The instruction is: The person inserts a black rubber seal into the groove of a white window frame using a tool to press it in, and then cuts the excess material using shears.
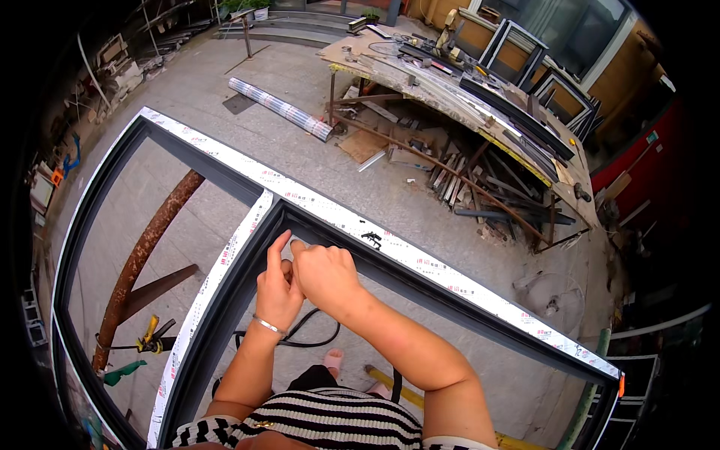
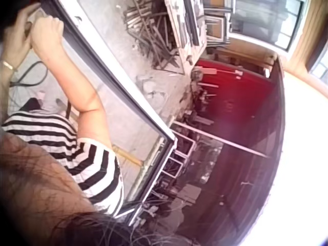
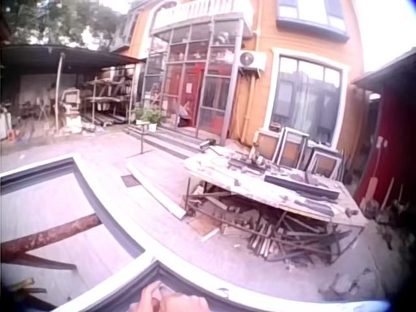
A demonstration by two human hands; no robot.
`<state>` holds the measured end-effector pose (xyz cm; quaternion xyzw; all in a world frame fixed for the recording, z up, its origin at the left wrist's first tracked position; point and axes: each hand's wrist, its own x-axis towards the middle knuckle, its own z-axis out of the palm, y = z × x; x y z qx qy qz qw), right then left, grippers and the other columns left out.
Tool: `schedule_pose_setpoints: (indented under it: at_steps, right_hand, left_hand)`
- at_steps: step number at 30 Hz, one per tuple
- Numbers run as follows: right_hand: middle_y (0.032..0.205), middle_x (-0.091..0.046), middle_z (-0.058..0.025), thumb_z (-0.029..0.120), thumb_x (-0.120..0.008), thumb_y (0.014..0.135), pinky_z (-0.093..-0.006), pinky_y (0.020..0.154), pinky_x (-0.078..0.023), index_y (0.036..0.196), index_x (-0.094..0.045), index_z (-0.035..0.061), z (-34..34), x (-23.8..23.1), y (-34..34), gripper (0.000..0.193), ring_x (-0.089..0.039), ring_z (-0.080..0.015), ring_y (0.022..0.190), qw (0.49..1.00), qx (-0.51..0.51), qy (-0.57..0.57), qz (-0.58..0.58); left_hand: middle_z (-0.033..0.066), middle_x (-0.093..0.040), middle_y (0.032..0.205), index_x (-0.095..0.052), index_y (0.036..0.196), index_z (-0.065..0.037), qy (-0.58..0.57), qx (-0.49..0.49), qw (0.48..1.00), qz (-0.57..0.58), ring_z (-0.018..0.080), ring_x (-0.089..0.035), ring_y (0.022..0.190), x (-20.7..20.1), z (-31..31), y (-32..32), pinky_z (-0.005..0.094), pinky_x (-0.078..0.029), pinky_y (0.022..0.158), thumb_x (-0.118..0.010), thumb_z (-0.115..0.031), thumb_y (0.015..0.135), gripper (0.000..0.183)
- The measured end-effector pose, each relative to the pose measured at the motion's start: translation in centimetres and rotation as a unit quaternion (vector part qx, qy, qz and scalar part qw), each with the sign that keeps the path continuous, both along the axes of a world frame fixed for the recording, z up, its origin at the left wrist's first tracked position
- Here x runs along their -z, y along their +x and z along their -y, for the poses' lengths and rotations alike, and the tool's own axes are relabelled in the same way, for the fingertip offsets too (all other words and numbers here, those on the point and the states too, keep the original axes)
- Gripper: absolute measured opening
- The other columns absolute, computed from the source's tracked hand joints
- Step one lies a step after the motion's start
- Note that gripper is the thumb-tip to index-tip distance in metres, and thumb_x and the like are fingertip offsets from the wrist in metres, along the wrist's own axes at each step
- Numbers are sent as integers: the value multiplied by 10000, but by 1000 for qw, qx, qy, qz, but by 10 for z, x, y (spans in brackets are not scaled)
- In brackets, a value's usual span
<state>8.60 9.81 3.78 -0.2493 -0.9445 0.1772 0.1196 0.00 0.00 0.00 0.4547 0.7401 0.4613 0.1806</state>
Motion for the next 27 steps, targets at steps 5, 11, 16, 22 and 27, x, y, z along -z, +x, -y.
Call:
schedule_pose_setpoints:
  at_steps: [5, 11, 16, 22, 27]
  right_hand:
    - [746, -672, -177, 125, -585, 842, -422, 532, -527, 1098, -621, 34, 6, 7, 20, 275, -666, -354, 634, 993, 5, -30, -113]
    - [832, -691, -174, 62, -608, 852, -370, 584, -531, 1100, -654, 49, 29, 13, 78, 252, -669, -314, 645, 978, 36, -124, -166]
    - [761, -678, -167, 69, -609, 861, -330, 564, -512, 1031, -696, 43, 46, 38, 135, 192, -657, -267, 596, 967, 115, -154, -167]
    - [836, -693, -170, 109, -605, 867, -368, 629, -540, 1017, -699, 52, 61, 49, 179, 186, -682, -309, 697, 964, 172, -176, -99]
    - [814, -691, -166, 106, -608, 866, -363, 619, -537, 1010, -704, 59, 72, 41, 179, 179, -680, -302, 682, 965, 170, -167, -112]
  left_hand:
    - [143, -585, 626, -107, 1503, -43, 44, 26, 996, 76, 286, -626, 579, -1, -13, 8, 331, -466, 568, -506, -2, 877, 743]
    - [103, -591, 615, -76, 1515, -64, 43, 6, 997, 65, 154, -581, 514, 6, -19, 10, 272, -470, 523, -516, -6, 887, 769]
    - [108, -564, 566, -85, 1511, -51, 31, -4, 999, -15, 201, -591, 488, 6, -22, 4, 311, -470, 500, -521, -1, 879, 769]
    - [193, -572, 577, -66, 1494, 9, -12, -20, 991, -130, 362, -597, 520, 0, -30, 14, 416, -476, 507, -533, -17, 866, 783]
    - [151, -569, 583, -90, 1499, -7, 15, -19, 994, -109, 286, -598, 512, 4, -41, 34, 378, -482, 523, -523, -8, 881, 754]
